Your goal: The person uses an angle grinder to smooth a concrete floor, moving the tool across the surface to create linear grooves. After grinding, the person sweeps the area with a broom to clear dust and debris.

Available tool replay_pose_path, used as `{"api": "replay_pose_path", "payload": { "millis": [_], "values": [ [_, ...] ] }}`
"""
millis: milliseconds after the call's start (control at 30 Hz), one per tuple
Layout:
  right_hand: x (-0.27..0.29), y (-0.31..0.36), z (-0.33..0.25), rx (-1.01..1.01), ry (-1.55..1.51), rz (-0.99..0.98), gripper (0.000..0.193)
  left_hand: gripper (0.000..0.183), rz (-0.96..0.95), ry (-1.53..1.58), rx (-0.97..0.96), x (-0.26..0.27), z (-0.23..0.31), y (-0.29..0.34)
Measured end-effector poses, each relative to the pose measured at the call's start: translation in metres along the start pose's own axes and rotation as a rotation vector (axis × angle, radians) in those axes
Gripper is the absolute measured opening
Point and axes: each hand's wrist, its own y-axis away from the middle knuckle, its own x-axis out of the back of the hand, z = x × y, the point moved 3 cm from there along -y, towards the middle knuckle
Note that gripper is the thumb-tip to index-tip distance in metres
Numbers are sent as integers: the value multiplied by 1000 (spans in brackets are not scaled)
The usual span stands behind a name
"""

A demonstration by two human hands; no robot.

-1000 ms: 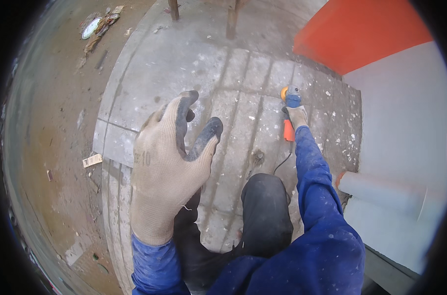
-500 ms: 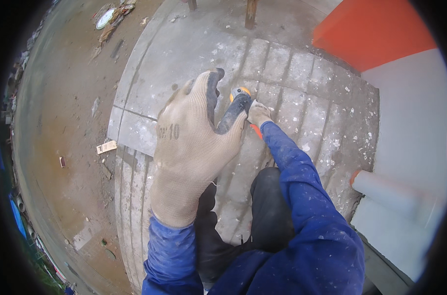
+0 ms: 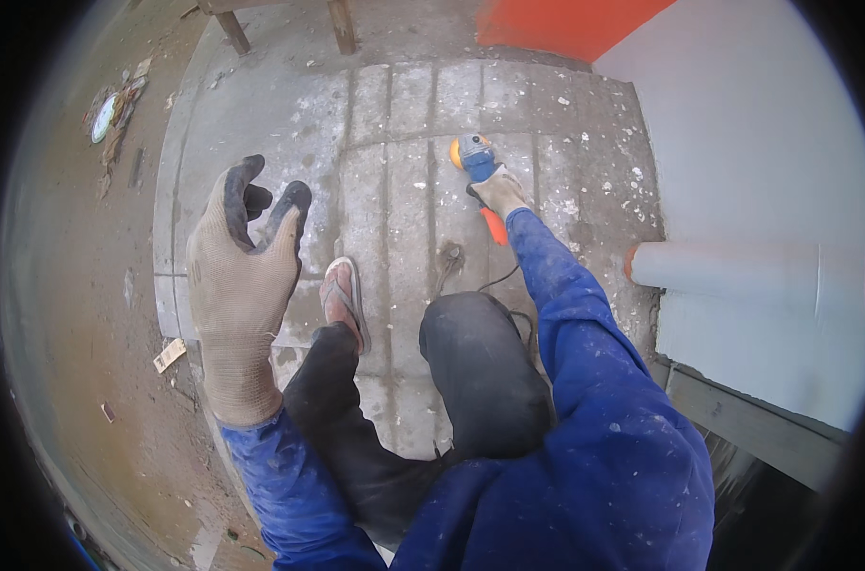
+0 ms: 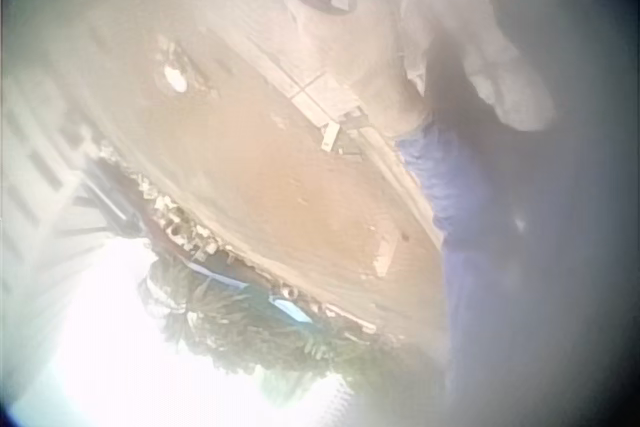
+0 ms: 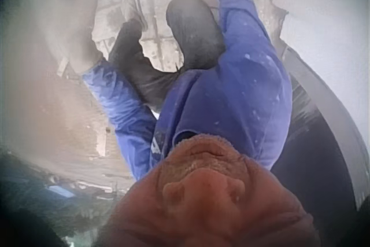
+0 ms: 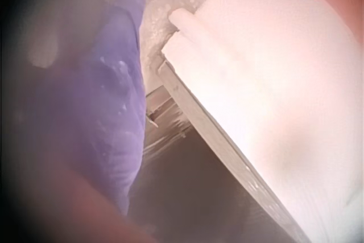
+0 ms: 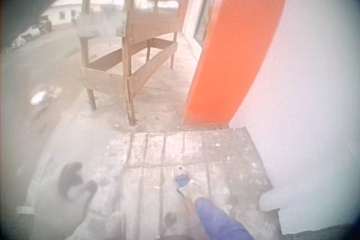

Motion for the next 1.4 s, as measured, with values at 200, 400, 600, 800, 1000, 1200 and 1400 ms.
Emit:
{"api": "replay_pose_path", "payload": {
  "millis": [200,400,600,800,1000,1200,1400],
  "values": [
    [68,15,101,-157,-93,168,52,47,-45,80,-15,-23,20,-10],
    [119,20,194,-367,-195,226,61,47,-103,24,-86,-37,49,-10],
    [126,34,254,-425,-349,276,57,47,-95,-8,-129,-42,66,-7],
    [95,27,296,-432,-336,344,55,48,-76,-24,-162,-42,58,-9],
    [114,8,310,-446,-450,361,57,49,-52,-44,-162,-40,58,-9],
    [116,36,313,-409,-381,520,40,50,-56,-22,-222,-46,73,-10],
    [121,13,296,-439,-565,386,39,51,-29,-17,-267,-52,77,-12]
  ]
}}
